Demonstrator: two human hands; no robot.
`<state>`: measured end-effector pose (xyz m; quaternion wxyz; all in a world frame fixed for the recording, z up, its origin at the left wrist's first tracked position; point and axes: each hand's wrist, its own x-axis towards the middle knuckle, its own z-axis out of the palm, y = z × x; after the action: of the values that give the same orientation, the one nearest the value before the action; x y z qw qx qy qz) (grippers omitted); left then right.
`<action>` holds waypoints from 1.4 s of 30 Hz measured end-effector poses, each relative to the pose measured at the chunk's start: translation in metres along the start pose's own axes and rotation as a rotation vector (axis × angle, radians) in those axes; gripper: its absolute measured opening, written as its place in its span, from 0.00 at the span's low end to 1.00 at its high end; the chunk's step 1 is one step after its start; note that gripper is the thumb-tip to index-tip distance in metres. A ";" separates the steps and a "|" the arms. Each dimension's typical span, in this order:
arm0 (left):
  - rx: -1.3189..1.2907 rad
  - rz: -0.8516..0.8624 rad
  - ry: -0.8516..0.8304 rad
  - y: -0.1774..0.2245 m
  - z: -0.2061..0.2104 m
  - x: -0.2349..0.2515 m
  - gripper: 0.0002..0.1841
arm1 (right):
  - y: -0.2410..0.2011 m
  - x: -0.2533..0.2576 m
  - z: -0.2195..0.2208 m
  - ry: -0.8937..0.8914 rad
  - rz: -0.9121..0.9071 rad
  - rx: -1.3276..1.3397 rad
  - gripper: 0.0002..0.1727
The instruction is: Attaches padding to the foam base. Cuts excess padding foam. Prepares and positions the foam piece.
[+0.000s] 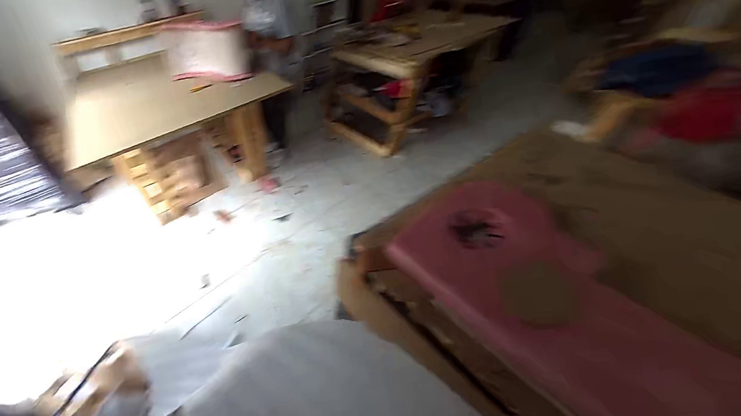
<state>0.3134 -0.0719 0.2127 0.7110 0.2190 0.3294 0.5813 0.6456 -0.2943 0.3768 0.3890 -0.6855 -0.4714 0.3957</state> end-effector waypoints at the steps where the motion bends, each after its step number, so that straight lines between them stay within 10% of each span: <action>1: 0.005 0.117 -0.184 -0.018 0.012 0.022 0.43 | 0.012 -0.022 -0.016 0.059 -0.014 -0.006 0.17; 3: 0.158 0.443 -0.838 -0.034 0.027 0.107 0.35 | 0.035 -0.055 -0.039 0.174 -0.014 -0.010 0.16; 7: 0.224 0.269 -0.275 0.004 0.279 0.057 0.19 | 0.069 -0.108 -0.056 0.427 0.026 0.110 0.14; 13: 0.239 0.190 -1.238 -0.073 0.508 0.004 0.19 | 0.102 -0.145 -0.067 0.977 0.128 0.259 0.13; 20: 0.406 -0.068 -1.692 -0.257 0.701 -0.074 0.34 | 0.155 -0.138 -0.112 1.502 0.189 0.511 0.16; 27: 0.860 -0.364 -1.456 -0.464 0.627 -0.086 0.36 | 0.226 -0.122 -0.145 1.628 0.549 0.575 0.16; 31: 0.838 -0.137 -1.496 -0.472 0.544 -0.105 0.38 | 0.243 -0.116 -0.154 1.619 0.722 0.612 0.17; 38: 1.133 0.351 -2.284 -0.468 0.428 -0.166 0.37 | 0.233 -0.187 -0.179 1.535 1.092 0.068 0.21; 42: 1.282 0.548 -2.398 -0.475 0.403 -0.175 0.45 | 0.270 -0.243 -0.213 1.461 1.201 -0.177 0.44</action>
<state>0.9103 -0.3215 0.1973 0.1974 0.9212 -0.3225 -0.0916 0.8722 -0.6283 0.2563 0.2659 -0.9182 0.2916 -0.0342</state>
